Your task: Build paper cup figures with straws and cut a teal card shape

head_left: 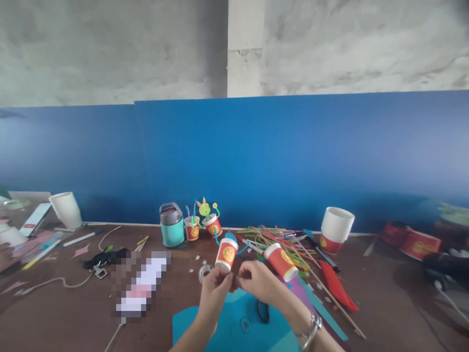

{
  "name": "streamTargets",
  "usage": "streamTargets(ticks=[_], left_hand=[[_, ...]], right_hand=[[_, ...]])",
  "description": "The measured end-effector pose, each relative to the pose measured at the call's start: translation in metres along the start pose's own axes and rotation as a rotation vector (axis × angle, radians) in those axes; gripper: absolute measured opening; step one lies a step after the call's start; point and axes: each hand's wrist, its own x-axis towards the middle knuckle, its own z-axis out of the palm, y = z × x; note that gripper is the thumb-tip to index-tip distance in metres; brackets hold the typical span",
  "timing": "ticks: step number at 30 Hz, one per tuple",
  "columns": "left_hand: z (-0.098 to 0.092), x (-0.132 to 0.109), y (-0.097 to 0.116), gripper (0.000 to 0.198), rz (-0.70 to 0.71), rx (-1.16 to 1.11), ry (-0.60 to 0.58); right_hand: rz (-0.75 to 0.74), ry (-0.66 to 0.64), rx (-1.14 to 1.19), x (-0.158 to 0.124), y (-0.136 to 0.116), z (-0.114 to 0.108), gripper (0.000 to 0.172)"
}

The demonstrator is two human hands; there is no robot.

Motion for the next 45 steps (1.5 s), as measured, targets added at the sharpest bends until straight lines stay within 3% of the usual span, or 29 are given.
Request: streamTargets(ticks=[19, 22, 27, 29, 32, 35, 45], left_hand=[[-0.004, 0.001, 0.001, 0.049, 0.011, 0.146, -0.053], [-0.005, 0.001, 0.002, 0.048, 0.033, 0.159, -0.010], [-0.008, 0.000, 0.004, 0.042, 0.091, 0.195, 0.138], [-0.009, -0.001, 0.005, 0.036, 0.140, 0.247, 0.158], [-0.008, -0.004, 0.009, 0.028, 0.247, 0.344, 0.123], [-0.006, -0.007, 0.014, 0.028, 0.306, 0.385, 0.086], [-0.003, -0.008, 0.013, 0.032, 0.292, 0.297, 0.003]], right_hand=[[-0.095, -0.029, 0.018, -0.003, -0.003, -0.006, 0.015], [-0.091, -0.016, 0.058, 0.001, 0.000, -0.005, 0.020], [-0.059, 0.171, 0.149, 0.003, -0.003, -0.002, 0.019], [-0.033, 0.126, 0.160, 0.001, -0.007, 0.000, 0.018], [0.024, 0.037, 0.234, -0.001, -0.012, 0.004, 0.022], [0.073, 0.029, 0.298, 0.000, -0.013, 0.009, 0.022], [0.091, 0.072, 0.400, 0.000, -0.015, 0.012, 0.020]])
